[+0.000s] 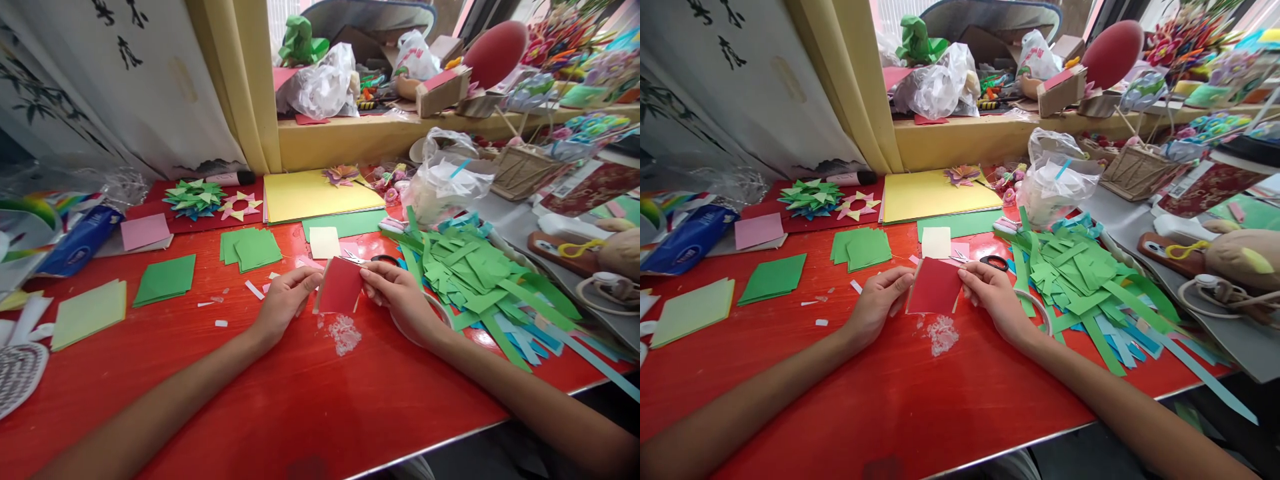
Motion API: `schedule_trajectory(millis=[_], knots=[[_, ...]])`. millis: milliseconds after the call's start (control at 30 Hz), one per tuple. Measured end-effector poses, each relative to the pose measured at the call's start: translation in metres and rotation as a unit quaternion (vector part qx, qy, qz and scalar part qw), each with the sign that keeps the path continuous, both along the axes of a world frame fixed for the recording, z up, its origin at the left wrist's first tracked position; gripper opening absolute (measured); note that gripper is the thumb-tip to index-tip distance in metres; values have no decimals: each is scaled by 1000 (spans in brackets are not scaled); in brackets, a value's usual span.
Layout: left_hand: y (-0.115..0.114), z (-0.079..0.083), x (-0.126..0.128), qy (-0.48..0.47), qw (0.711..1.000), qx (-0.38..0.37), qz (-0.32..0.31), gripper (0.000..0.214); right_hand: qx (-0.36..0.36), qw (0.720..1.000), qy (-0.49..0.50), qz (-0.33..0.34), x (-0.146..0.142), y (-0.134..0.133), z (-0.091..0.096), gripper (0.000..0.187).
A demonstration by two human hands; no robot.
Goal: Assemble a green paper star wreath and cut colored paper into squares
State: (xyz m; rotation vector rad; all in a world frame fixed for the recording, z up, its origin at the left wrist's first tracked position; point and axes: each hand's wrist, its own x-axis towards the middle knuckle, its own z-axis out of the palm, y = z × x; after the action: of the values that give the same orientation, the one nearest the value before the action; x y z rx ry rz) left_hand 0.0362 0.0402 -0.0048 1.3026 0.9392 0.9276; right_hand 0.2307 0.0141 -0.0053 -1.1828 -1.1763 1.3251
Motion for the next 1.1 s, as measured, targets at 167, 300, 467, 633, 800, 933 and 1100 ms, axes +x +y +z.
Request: schedule_trajectory(millis=[167,300,467,633,800,933,1100], knots=[[1,-1,-1,-16,1000,-5,-4,25,-4,1000,-4,6,-1,0,1,21],[1,-2,0,-23,999,-25,-21,31,-22,1000,-17,6,-1,-1,2,22],[2,-2,-1,-22,999,-19,-29,32,-33,999,-20,6,0,-1,1,23],[1,-1,-1,-32,999,-21,-38,31,-34,999,-24,14,0,-1,2,22],[0,2,1,-27,998,-25,-56,35,-27,999,-31,25,0,-1,3,21],[-1,2,1,-34,996,-29,-82,36,-29,998,-34,35,0,-1,3,20],[0,2,0,-53,992,-32,-108,31,-22,998,-29,42,1,-1,3,19]])
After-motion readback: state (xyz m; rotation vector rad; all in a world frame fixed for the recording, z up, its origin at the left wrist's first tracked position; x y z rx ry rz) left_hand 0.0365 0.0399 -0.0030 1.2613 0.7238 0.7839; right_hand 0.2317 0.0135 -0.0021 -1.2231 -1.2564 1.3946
